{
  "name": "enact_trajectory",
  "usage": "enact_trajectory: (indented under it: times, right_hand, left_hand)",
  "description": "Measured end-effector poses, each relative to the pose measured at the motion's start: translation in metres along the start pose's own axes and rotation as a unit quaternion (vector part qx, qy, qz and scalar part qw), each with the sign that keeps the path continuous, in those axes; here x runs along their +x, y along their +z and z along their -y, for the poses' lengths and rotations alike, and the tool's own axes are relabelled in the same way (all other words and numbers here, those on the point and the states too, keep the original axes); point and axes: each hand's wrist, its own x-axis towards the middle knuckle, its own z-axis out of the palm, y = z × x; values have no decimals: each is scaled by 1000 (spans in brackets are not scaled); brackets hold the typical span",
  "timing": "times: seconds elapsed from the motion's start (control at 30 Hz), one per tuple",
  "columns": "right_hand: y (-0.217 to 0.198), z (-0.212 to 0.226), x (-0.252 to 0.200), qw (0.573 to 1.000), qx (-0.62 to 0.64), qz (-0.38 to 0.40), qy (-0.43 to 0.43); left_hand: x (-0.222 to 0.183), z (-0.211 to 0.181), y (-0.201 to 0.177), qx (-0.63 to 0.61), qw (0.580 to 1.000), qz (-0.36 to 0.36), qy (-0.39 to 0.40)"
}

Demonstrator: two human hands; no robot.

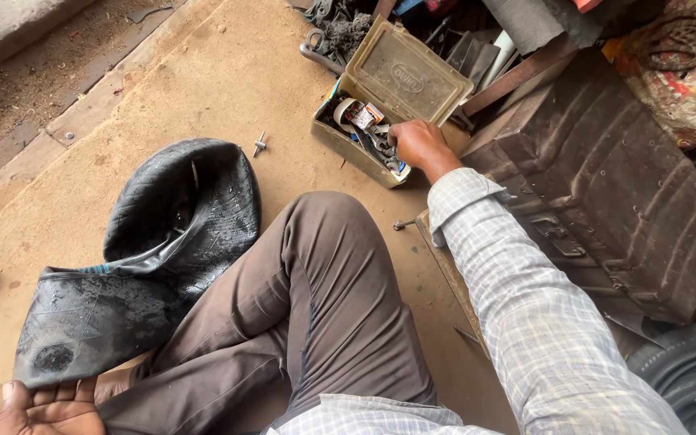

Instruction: Repairing a puncture in a motorcycle inner tube by cleaning the surface with a file, applying a patch, and hammering it to seal.

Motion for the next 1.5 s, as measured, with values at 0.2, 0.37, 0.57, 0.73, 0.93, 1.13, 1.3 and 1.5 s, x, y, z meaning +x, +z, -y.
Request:
enact_trajectory:
  times: [0.2, 0.37, 0.57, 0.73, 0.93, 1.13, 1.3, 1.5]
  right_hand:
    - [11, 2, 2, 998, -47, -17, -37]
    - [27, -3, 8, 997, -28, -38, -62]
    - [24, -2, 11, 1000, 8, 8, -2]
    - [25, -24, 21, 989, 139, -40, 10]
    - [22, -27, 16, 999, 38, -24, 3]
    - [59, -28, 36, 986, -161, -50, -5]
    - [56, -15, 33, 979, -196, -58, -5]
    - [21, -1, 16, 997, -35, -19, 62]
  left_hand:
    - [-11, -10, 20, -3, 1000, -14, 9]
    - [-12, -11, 22, -16, 999, -31, 9]
    - [-14, -14, 25, -31, 998, -50, 3]
    - [-16, -15, 27, -29, 999, -40, 7]
    - [-10, -9, 20, -26, 1000, -2, 10]
    - [-13, -10, 20, -30, 999, -33, 5]
    - [-11, -8, 18, -28, 999, -24, 0]
    - [-14, -11, 21, -33, 999, -29, 2]
